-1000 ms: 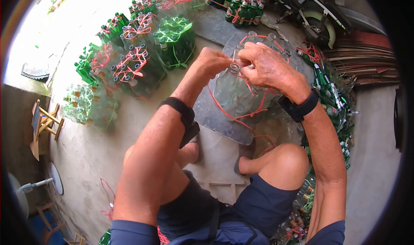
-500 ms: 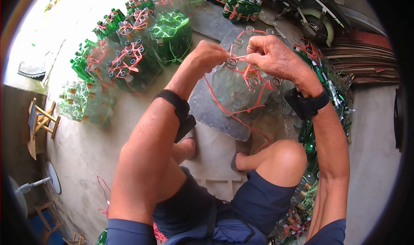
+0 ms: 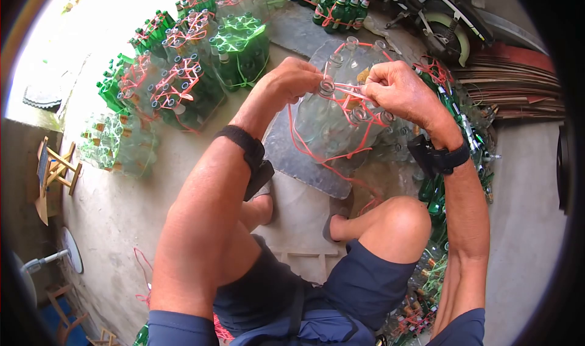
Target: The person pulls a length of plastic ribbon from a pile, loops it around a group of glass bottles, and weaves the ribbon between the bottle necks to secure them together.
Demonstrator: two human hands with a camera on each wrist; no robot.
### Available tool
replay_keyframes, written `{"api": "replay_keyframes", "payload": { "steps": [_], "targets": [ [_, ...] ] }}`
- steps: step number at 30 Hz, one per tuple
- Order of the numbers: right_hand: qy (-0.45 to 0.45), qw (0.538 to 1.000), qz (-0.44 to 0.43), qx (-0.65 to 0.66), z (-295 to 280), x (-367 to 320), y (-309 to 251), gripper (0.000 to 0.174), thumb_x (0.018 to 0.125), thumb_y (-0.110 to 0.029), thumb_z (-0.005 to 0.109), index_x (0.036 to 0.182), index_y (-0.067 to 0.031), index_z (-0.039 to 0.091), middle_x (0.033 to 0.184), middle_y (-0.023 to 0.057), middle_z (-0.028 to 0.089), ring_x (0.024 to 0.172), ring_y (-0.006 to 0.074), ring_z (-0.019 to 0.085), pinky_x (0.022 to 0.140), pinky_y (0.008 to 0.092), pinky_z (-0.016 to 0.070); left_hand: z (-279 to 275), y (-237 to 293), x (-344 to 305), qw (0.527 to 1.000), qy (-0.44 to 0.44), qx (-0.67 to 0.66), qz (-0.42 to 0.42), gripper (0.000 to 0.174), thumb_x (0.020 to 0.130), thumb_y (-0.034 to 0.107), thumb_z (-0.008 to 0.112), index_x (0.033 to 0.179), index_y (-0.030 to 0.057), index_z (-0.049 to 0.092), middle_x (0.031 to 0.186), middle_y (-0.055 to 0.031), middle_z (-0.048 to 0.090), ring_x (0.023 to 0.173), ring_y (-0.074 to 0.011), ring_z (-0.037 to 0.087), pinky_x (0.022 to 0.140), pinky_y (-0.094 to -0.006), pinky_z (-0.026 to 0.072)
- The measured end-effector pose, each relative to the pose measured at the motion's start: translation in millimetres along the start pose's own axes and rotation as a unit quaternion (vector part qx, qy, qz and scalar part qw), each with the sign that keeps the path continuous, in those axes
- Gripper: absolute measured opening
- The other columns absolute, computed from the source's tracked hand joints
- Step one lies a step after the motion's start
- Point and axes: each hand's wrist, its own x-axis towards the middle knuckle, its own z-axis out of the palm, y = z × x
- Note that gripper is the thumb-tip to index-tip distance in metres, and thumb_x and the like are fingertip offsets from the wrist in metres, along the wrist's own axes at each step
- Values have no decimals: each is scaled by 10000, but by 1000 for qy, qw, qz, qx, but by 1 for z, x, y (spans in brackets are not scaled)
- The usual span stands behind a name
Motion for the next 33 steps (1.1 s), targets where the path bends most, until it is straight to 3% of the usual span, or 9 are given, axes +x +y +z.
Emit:
{"api": "replay_keyframes", "payload": {
  "steps": [7, 9, 10, 15, 19, 21, 24, 28, 33],
  "targets": [
    [69, 996, -16, 48, 12, -7, 20, 126, 928, -92, 647, 884, 25, 665, 722, -9, 621, 652, 55, 526, 579, 272, 433, -5, -4, 2, 998, -5, 54, 23, 291, 870, 356, 760, 790, 77, 771, 600, 82, 442, 539, -66, 350, 493, -297, 236],
    [124, 990, -39, 54, 17, -3, 26, 148, 889, -108, 639, 890, 23, 709, 714, 90, 672, 669, 130, 608, 622, 341, 496, -3, -5, 1, 998, -5, 54, 34, 294, 866, 357, 761, 791, 74, 772, 597, 85, 438, 542, -64, 353, 496, -296, 238],
    [125, 990, -39, 53, 19, -1, 29, 148, 889, -108, 639, 890, 23, 709, 714, 90, 672, 669, 130, 608, 622, 341, 496, -3, -5, 2, 998, -4, 49, 38, 295, 863, 358, 763, 796, 71, 775, 597, 87, 436, 544, -61, 353, 500, -295, 242],
    [86, 990, 23, 106, 27, 7, 39, 115, 890, -87, 655, 903, 7, 720, 719, 29, 672, 632, 95, 580, 577, 311, 471, -6, -8, 1, 998, -4, 42, 41, 287, 856, 355, 772, 809, 73, 782, 600, 92, 432, 540, -53, 337, 510, -284, 247],
    [94, 983, 14, 158, 31, 10, 42, 99, 880, -67, 664, 902, 2, 731, 716, 6, 664, 620, 82, 562, 552, 290, 442, -13, -23, 16, 998, -36, -11, 59, 204, 867, 256, 776, 821, 57, 773, 599, 103, 439, 526, -43, 324, 494, -268, 237],
    [60, 972, 91, 209, 26, 6, 31, 94, 865, -46, 663, 894, 4, 736, 705, 0, 655, 626, 87, 561, 544, 282, 424, -15, -24, 18, 997, -53, -27, 52, 178, 871, 221, 776, 821, 50, 768, 598, 106, 441, 522, -41, 324, 488, -263, 234],
    [96, 978, 53, 175, 29, 8, 32, 110, 841, -30, 652, 896, 7, 740, 703, 12, 668, 628, 98, 572, 542, 289, 425, -14, -19, 15, 997, -58, -39, 39, 151, 881, 180, 772, 819, 43, 755, 596, 108, 436, 516, -37, 328, 479, -260, 228],
    [64, 979, 85, 172, 28, 17, 49, 154, 811, -41, 650, 913, 11, 753, 722, 41, 701, 640, 108, 591, 557, 306, 443, -22, -16, 9, 999, -18, 33, 9, 175, 889, 197, 786, 814, 44, 746, 589, 105, 420, 509, -37, 322, 474, -265, 221],
    [94, 987, 9, 128, 35, 23, 57, 186, 770, -75, 665, 900, 20, 757, 659, 30, 630, 517, 83, 507, 473, 307, 378, -32, -15, 2, 998, 10, 57, 12, 191, 884, 220, 807, 855, 35, 773, 595, 90, 461, 502, -51, 335, 467, -277, 223]
  ]
}}
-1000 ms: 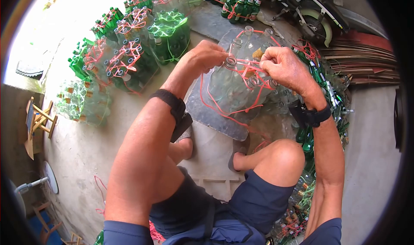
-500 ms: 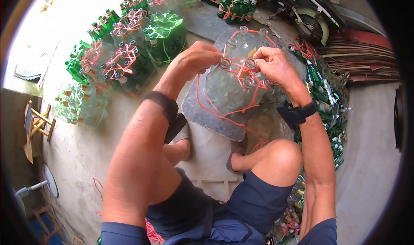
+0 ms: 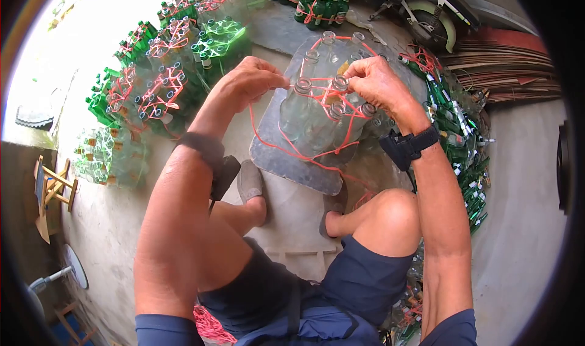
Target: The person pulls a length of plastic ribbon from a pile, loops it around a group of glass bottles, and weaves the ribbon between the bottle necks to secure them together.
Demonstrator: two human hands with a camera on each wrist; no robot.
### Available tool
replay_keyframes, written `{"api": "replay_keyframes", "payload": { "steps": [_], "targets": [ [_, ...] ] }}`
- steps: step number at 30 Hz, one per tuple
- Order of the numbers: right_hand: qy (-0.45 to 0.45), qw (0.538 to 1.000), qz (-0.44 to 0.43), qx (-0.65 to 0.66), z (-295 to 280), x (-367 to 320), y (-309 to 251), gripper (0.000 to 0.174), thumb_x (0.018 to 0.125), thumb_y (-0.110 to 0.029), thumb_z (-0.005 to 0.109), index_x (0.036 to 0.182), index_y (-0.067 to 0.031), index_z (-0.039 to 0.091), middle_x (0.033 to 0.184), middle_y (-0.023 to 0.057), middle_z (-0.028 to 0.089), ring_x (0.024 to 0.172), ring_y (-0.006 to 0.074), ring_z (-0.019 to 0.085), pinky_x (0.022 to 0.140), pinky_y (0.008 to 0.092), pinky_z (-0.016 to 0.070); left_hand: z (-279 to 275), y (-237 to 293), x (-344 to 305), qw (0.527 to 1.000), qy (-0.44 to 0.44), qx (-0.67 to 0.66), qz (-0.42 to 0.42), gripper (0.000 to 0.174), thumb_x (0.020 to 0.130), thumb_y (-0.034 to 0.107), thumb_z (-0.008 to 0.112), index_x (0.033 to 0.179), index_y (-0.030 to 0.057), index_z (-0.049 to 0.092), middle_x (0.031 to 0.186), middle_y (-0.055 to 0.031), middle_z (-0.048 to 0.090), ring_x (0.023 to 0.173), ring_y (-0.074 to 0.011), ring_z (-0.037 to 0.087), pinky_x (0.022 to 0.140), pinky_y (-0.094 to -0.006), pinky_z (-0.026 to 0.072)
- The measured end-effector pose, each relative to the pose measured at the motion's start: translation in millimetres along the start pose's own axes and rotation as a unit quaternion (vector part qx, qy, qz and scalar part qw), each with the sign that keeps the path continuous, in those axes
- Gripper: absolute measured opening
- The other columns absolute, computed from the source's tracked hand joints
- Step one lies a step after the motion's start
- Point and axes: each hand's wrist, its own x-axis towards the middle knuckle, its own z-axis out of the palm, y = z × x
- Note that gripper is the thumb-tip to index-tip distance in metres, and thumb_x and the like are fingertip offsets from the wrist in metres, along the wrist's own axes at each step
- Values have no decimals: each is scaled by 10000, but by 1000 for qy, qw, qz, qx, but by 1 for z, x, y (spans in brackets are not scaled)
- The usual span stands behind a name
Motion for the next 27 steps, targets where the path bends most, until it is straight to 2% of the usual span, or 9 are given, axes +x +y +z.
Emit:
{"api": "replay_keyframes", "payload": {
  "steps": [4, 6, 10, 13, 15, 16, 18, 24, 27],
  "targets": [
    [-18, 998, 50, 27, -2, -2, -4, 180, 766, -81, 668, 891, 15, 754, 630, 6, 587, 496, 73, 478, 459, 310, 359, -6, -4, -7, 999, 18, 32, 7, 177, 881, 221, 809, 892, 45, 796, 620, 82, 514, 520, -52, 354, 476, -279, 234],
    [-44, 996, 82, 8, -5, -5, -10, 132, 855, -39, 660, 900, 38, 757, 763, -7, 686, 674, 55, 528, 596, 272, 413, -9, -4, -9, 997, 21, 66, 18, 208, 874, 247, 808, 920, 44, 809, 661, 69, 576, 561, -56, 411, 502, -285, 296],
    [-59, 996, 71, -1, -8, -12, -18, 134, 851, -24, 645, 897, 31, 759, 761, -20, 678, 674, 41, 511, 580, 268, 394, -11, -7, -14, 992, 34, 113, 53, 261, 869, 283, 800, 942, 33, 813, 696, 57, 617, 608, -67, 471, 546, -294, 364],
    [-33, 998, 7, -46, -9, -20, -14, 203, 798, -79, 637, 933, 3, 765, 635, 76, 661, 608, 175, 641, 574, 378, 490, -17, -12, -14, 988, 53, 138, 47, 308, 872, 310, 785, 942, 11, 805, 729, 43, 640, 661, -73, 521, 593, -294, 411],
    [55, 989, -70, -121, -5, -25, -15, 198, 843, -83, 606, 955, -15, 754, 771, 165, 719, 783, 338, 727, 727, 455, 555, -20, -14, -16, 989, 46, 125, 56, 299, 878, 302, 773, 937, 10, 800, 747, 34, 648, 688, -71, 535, 612, -286, 418],
    [54, 989, -72, -121, -1, -31, -22, 198, 843, -83, 606, 955, -15, 754, 771, 165, 719, 783, 338, 727, 727, 455, 555, -20, -11, -19, 989, 48, 125, 56, 299, 878, 302, 773, 937, 10, 800, 747, 34, 648, 688, -71, 535, 612, -286, 418],
    [129, 969, -102, -185, 5, -49, -41, 171, 889, -98, 584, 971, -29, 717, 921, 207, 717, 907, 426, 694, 814, 508, 550, -20, -1, -24, 993, 52, 102, 41, 409, 776, 360, 832, 951, -9, 799, 818, -90, 715, 816, -177, 655, 770, -354, 514],
    [185, 947, -120, -235, 26, -82, -65, 246, 863, -261, 781, 932, -56, 663, 961, 139, 620, 923, 390, 652, 794, 496, 530, -22, 3, -29, 993, 37, 66, 89, 418, 805, 373, 842, 963, -13, 805, 830, -78, 727, 794, -164, 652, 747, -359, 514],
    [128, 924, -195, -304, 31, -87, -70, 272, 813, -268, 829, 953, -97, 670, 990, 94, 614, 846, 312, 656, 769, 439, 515, -21, 9, -37, 991, 35, 90, 96, 343, 884, 337, 820, 978, 8, 805, 820, -10, 718, 757, -96, 610, 698, -303, 488]
  ]
}}
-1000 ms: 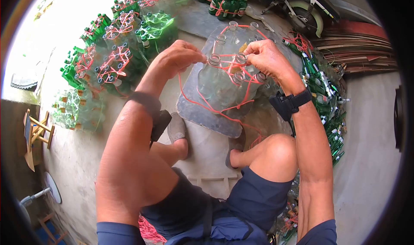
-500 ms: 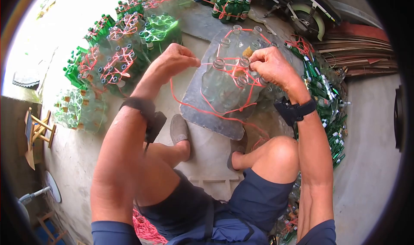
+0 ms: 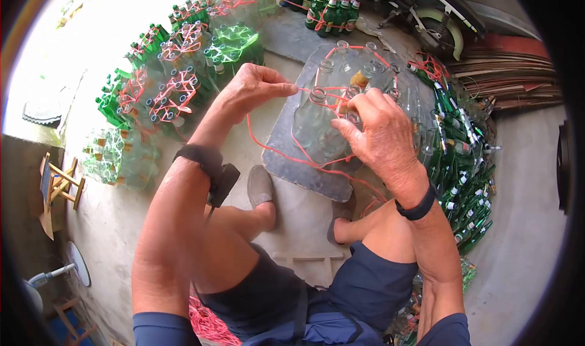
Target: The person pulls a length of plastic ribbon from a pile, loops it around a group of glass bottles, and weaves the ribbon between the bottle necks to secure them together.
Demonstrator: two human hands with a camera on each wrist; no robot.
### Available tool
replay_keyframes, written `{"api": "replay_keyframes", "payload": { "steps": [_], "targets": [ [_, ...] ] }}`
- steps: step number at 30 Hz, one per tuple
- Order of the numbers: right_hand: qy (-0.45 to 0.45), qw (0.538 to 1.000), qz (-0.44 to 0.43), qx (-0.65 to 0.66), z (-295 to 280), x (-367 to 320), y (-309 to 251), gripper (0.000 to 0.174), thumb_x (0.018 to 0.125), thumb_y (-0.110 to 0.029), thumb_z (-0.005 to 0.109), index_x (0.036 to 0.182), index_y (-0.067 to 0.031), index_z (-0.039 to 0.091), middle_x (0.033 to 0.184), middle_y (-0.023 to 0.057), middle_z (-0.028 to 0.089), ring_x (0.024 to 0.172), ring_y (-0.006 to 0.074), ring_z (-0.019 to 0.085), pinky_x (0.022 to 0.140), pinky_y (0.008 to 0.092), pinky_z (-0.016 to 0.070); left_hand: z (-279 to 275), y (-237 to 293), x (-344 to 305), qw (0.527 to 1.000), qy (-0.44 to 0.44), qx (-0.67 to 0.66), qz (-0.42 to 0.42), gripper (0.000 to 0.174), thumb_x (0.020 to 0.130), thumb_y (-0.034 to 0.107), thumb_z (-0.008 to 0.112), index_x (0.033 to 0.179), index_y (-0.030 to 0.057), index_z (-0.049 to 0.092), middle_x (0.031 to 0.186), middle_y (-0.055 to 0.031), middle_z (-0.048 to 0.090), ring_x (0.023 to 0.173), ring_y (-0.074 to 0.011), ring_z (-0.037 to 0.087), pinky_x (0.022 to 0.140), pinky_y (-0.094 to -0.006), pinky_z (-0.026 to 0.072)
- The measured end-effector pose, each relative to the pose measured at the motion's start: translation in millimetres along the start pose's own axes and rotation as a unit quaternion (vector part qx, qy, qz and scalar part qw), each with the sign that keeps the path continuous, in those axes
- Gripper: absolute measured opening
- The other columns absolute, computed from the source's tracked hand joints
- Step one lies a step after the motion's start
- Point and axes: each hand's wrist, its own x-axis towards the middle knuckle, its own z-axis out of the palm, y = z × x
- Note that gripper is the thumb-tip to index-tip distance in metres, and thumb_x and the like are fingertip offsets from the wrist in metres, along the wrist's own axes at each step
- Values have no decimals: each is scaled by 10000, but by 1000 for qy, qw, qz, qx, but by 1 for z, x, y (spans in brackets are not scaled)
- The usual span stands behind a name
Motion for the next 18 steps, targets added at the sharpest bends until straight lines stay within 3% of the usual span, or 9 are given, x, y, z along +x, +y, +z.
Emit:
{"api": "replay_keyframes", "payload": {
  "steps": [4, 6, 8, 10, 16, 18],
  "targets": [
    [-31, 997, 3, -74, 5, -1, -11, 299, 790, -265, 856, 966, -114, 668, 938, 72, 617, 820, 260, 656, 715, 384, 471, 5, -1, 3, 1000, 14, 1, 4, 337, 880, 330, 824, 981, 9, 810, 805, -16, 719, 756, -94, 618, 701, -304, 496],
    [-36, 997, 10, -74, 1, -3, -12, 299, 801, -265, 849, 979, -114, 662, 913, 65, 649, 797, 266, 676, 702, 398, 489, 5, 2, 3, 999, 47, 0, 7, 355, 814, 302, 837, 951, -25, 811, 778, -75, 724, 734, -154, 650, 691, -349, 519],
    [-42, 997, 14, -70, 0, -3, -15, 299, 812, -265, 842, 993, -114, 657, 889, 59, 680, 774, 271, 697, 690, 413, 507, 6, 0, 4, 999, 47, -6, 6, 343, 817, 293, 833, 950, -22, 811, 769, -71, 722, 724, -147, 648, 684, -343, 518],
    [-110, 987, 102, -50, 0, -2, -19, 291, 836, -265, 819, 1011, -110, 646, 823, 69, 732, 725, 305, 732, 645, 451, 542, 8, -1, 5, 999, 44, -9, 4, 331, 820, 284, 829, 949, -20, 812, 760, -67, 720, 715, -140, 646, 677, -336, 517],
    [-67, 994, 83, -22, 6, -3, -14, 246, 847, -240, 787, 1002, -108, 648, 814, 103, 744, 722, 347, 736, 627, 469, 559, 7, -2, 4, 999, 53, -10, -4, 306, 822, 268, 826, 943, -13, 814, 753, -54, 718, 695, -127, 631, 649, -327, 507],
    [-64, 994, 81, -16, 5, -5, -13, 242, 845, -237, 786, 999, -110, 649, 817, 102, 743, 729, 347, 735, 627, 469, 557, 6, 1, 0, 998, 54, 10, -15, 237, 875, 219, 819, 959, -2, 812, 809, -25, 744, 739, -97, 639, 672, -288, 507]
  ]
}}
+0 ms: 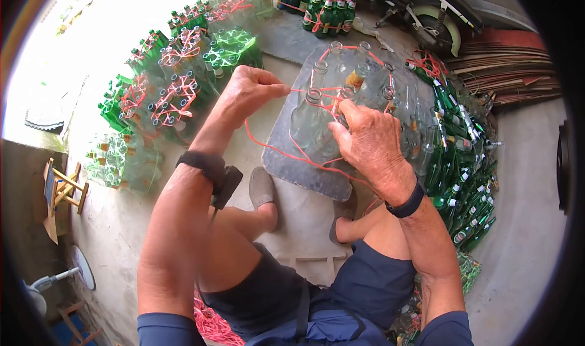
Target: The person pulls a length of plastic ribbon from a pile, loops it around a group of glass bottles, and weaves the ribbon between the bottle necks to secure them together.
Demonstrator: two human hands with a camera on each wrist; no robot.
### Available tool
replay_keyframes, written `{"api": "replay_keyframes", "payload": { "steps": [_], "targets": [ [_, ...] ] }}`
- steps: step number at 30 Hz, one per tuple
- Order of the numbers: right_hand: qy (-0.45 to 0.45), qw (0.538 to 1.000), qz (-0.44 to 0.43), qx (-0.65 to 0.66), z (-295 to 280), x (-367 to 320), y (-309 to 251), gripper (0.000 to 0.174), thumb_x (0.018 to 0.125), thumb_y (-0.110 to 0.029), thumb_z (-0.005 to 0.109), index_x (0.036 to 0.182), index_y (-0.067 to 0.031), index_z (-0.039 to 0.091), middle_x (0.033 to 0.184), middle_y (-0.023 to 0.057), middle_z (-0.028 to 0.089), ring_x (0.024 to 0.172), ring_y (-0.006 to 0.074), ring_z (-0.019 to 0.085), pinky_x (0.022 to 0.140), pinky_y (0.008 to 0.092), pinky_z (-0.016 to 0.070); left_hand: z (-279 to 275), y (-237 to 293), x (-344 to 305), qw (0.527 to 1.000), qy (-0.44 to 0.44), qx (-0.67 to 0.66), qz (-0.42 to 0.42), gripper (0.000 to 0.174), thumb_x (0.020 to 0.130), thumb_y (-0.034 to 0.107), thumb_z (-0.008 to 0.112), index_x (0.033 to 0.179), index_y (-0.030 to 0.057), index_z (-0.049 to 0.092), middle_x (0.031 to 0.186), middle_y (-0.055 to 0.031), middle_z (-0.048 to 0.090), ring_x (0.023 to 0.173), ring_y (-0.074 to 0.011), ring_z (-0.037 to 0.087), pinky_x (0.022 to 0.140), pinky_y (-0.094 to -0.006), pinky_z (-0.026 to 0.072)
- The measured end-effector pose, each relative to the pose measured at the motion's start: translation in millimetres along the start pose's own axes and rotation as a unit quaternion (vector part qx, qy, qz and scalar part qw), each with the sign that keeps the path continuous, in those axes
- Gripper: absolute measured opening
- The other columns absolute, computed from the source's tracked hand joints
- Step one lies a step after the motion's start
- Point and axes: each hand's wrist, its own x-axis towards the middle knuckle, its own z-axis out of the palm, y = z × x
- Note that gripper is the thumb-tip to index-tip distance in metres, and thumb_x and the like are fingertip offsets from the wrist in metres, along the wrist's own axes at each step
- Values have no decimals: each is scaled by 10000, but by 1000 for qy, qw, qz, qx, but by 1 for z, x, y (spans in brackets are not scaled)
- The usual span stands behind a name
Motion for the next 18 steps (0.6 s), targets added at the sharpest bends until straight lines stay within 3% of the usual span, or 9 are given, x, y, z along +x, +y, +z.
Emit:
{"api": "replay_keyframes", "payload": {
  "steps": [4, 6, 18],
  "targets": [
    [16, 999, -18, 26, -2, -4, 5, 247, 836, -230, 785, 998, -104, 648, 823, 109, 735, 745, 352, 728, 630, 475, 552, 0, 2, -5, 1000, -4, -7, -12, 239, 873, 218, 820, 962, -4, 812, 813, -27, 746, 746, -98, 640, 673, -287, 507],
    [22, 999, -30, 27, 1, -6, 12, 252, 832, -228, 786, 1000, -103, 646, 818, 116, 726, 748, 357, 724, 631, 480, 551, 1, 5, -8, 999, 6, -33, 9, 277, 822, 239, 828, 928, -16, 810, 742, -40, 706, 680, -118, 615, 636, -319, 495],
    [-3, 998, -52, 28, -16, -15, 52, 244, 836, -177, 779, 1032, -95, 660, 858, 126, 683, 808, 375, 682, 693, 467, 529, 18, 23, -33, 999, -36, -26, 22, 281, 823, 219, 807, 932, -41, 802, 747, -55, 706, 708, -128, 618, 667, -346, 514]
  ]
}}
